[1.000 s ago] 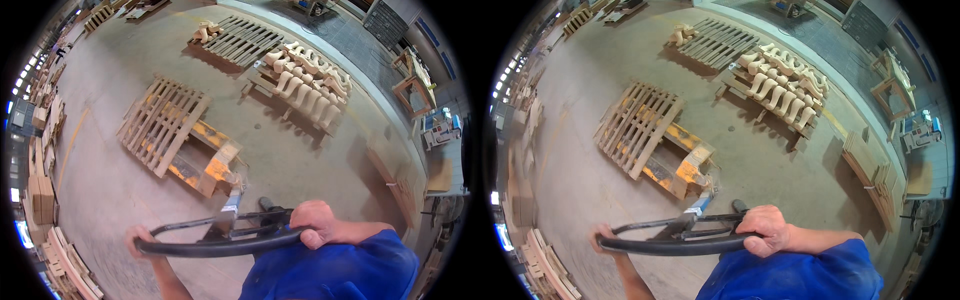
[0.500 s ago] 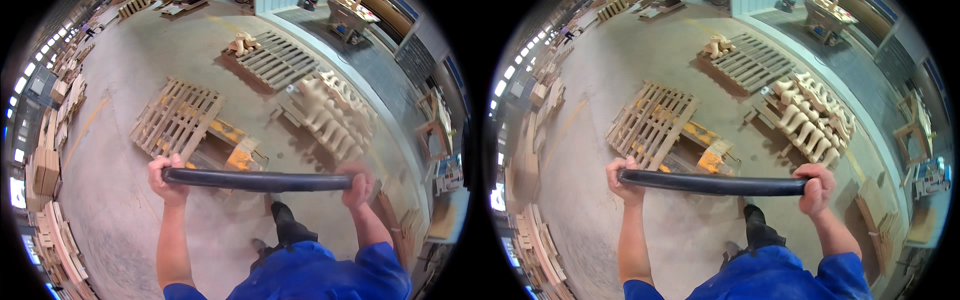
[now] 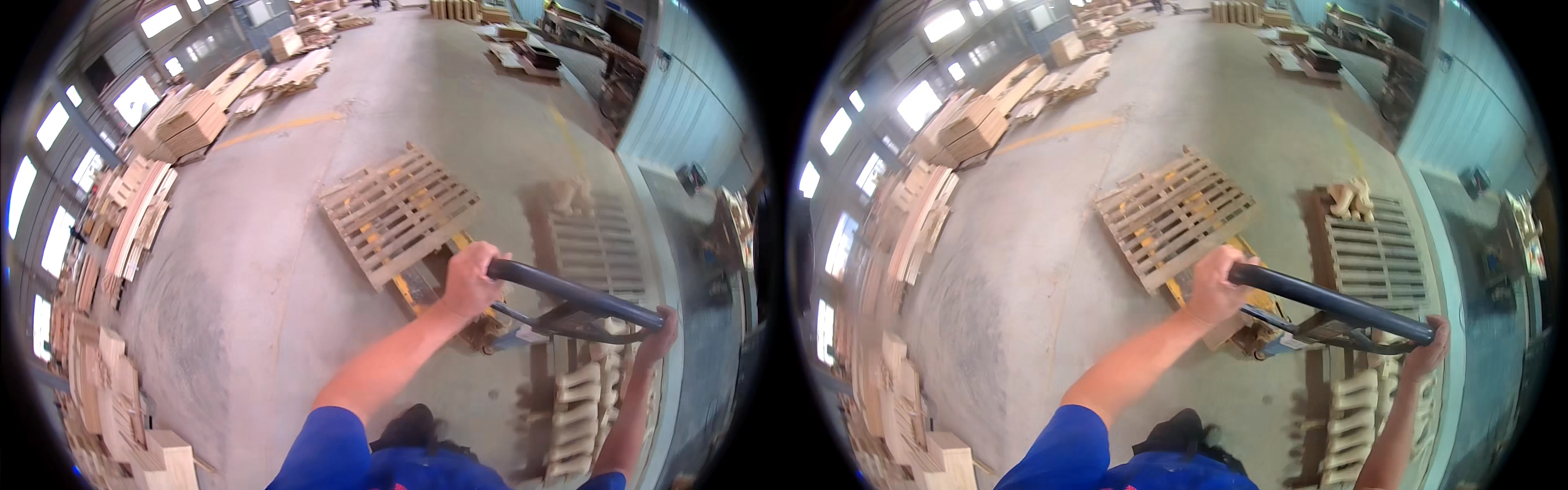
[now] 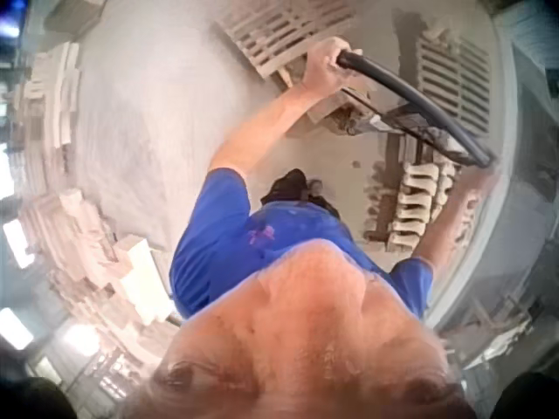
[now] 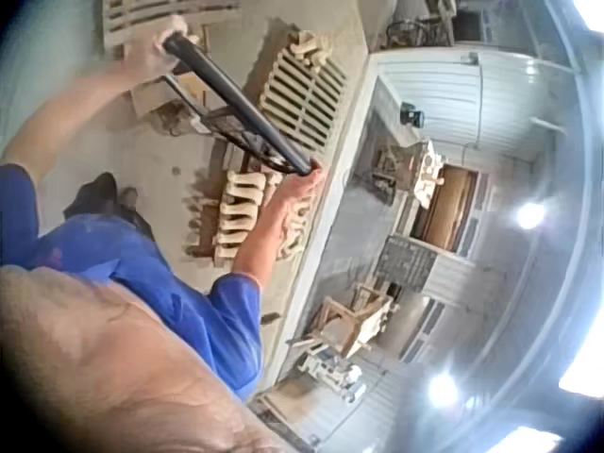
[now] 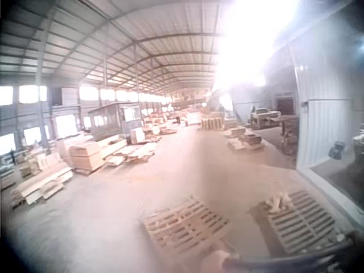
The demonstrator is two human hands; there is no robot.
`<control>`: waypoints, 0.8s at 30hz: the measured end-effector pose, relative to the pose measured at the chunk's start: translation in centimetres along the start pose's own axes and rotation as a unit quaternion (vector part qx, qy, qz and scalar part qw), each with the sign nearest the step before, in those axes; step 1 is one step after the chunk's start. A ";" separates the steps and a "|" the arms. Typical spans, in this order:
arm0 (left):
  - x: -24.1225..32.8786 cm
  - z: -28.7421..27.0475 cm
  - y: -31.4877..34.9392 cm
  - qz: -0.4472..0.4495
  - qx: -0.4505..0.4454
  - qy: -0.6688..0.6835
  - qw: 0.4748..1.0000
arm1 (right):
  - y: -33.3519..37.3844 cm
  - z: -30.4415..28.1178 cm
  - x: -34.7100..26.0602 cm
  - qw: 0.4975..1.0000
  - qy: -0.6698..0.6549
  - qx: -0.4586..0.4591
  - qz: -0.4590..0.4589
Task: The person pulls an empty pallet jack across a factory floor, maneuvers it to pick up a pallet loaded with curved wooden chair legs, and then walks to a workstation where they assist another worker by holding and positioning long wooden frame components.
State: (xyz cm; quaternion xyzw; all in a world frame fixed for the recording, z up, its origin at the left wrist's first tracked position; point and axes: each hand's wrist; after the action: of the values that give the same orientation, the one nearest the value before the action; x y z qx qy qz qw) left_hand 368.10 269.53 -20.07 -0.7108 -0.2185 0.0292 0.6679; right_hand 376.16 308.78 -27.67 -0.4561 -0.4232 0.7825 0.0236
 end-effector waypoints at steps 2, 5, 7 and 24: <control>1.9 1.6 -0.2 0.003 0.019 -0.002 1.000 | -2.7 -0.8 0.0 0.999 -0.011 0.022 0.022; 5.1 2.8 -1.9 -0.014 0.012 0.030 0.999 | -6.7 -2.1 0.4 0.999 0.027 0.017 0.000; 7.0 3.9 -7.4 -0.044 -0.003 0.021 0.999 | -13.8 0.0 -0.5 0.996 0.074 -0.039 0.023; 14.4 35.3 -14.1 -0.046 0.035 -0.008 0.998 | -55.1 5.3 23.3 0.962 -0.229 -0.146 -0.014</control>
State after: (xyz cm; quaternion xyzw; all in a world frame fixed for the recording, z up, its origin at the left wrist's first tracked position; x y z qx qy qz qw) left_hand 365.48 307.76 -6.69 -0.6760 -0.2552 0.0111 0.6912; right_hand 339.45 350.48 -4.96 -0.2573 -0.5332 0.7954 -0.1297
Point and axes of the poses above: each hand's wrist, its own y-axis away from the middle knuckle, its own z-axis out of the palm, x = y × z, and after that the axes turned 5 degrees about y, right-handed
